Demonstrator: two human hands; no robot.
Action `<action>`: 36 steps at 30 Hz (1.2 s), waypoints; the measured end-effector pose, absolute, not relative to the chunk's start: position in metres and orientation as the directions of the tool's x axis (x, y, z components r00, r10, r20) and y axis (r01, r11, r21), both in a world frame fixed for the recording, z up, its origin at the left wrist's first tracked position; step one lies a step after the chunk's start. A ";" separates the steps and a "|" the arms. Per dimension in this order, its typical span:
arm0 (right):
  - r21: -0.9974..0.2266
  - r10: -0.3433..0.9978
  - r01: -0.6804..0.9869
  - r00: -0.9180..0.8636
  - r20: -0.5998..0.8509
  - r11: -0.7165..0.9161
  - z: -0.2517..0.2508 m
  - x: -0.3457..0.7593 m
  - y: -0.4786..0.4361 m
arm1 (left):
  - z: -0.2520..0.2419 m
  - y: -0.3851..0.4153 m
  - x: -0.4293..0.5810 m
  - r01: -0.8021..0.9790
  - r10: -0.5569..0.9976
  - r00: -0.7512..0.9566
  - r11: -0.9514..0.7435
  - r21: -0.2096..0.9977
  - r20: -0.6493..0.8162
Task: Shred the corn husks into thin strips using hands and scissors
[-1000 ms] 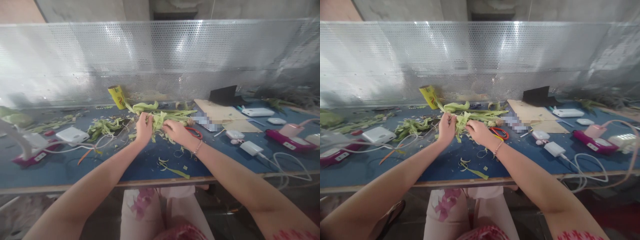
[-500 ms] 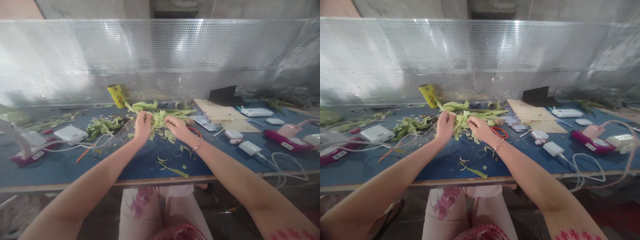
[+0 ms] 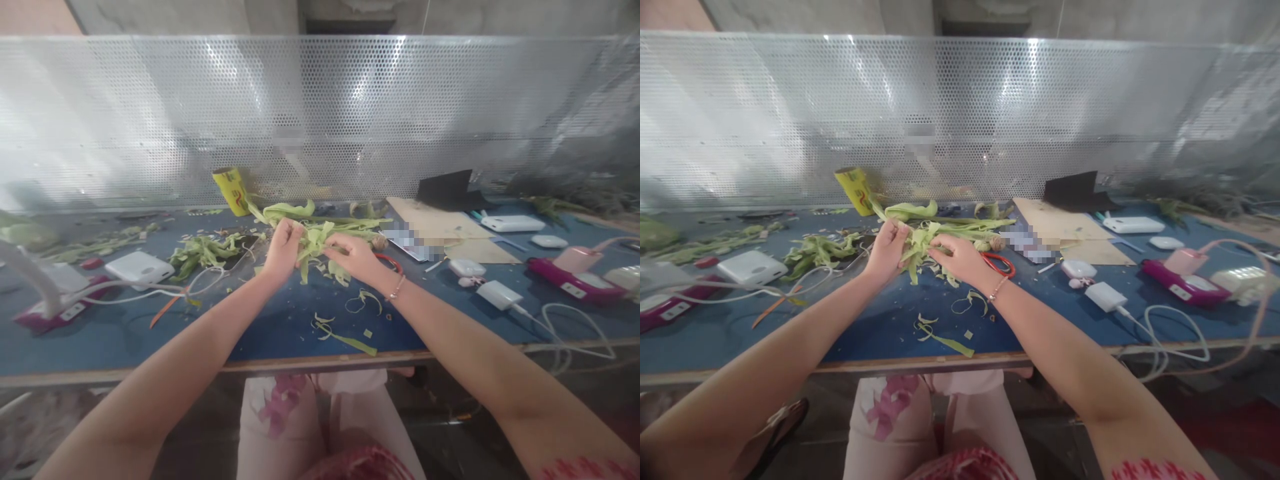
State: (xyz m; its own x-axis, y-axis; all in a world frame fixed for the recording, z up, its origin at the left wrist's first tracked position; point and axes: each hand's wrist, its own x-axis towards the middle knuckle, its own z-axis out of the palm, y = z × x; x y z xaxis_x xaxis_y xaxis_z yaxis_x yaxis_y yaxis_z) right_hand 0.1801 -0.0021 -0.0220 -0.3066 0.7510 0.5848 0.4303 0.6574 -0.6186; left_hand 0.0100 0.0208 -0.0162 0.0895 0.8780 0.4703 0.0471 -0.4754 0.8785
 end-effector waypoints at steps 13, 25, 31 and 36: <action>-0.862 0.871 0.128 -0.085 0.483 0.491 -0.032 0.171 0.017 | -0.023 0.009 0.017 0.459 0.752 0.052 -0.602 0.654 0.657; -0.731 0.748 0.352 0.117 0.654 0.584 -0.030 0.161 0.002 | -0.026 -0.006 0.029 0.501 0.607 0.136 -0.724 0.475 0.783; -0.741 0.718 0.286 0.202 0.666 0.607 -0.030 0.160 0.002 | -0.026 -0.011 0.033 0.484 0.572 0.141 -0.752 0.447 0.808; -0.784 0.729 0.241 0.288 0.621 0.573 -0.028 0.162 0.002 | -0.026 -0.009 0.035 0.438 0.641 0.065 -0.707 0.555 0.765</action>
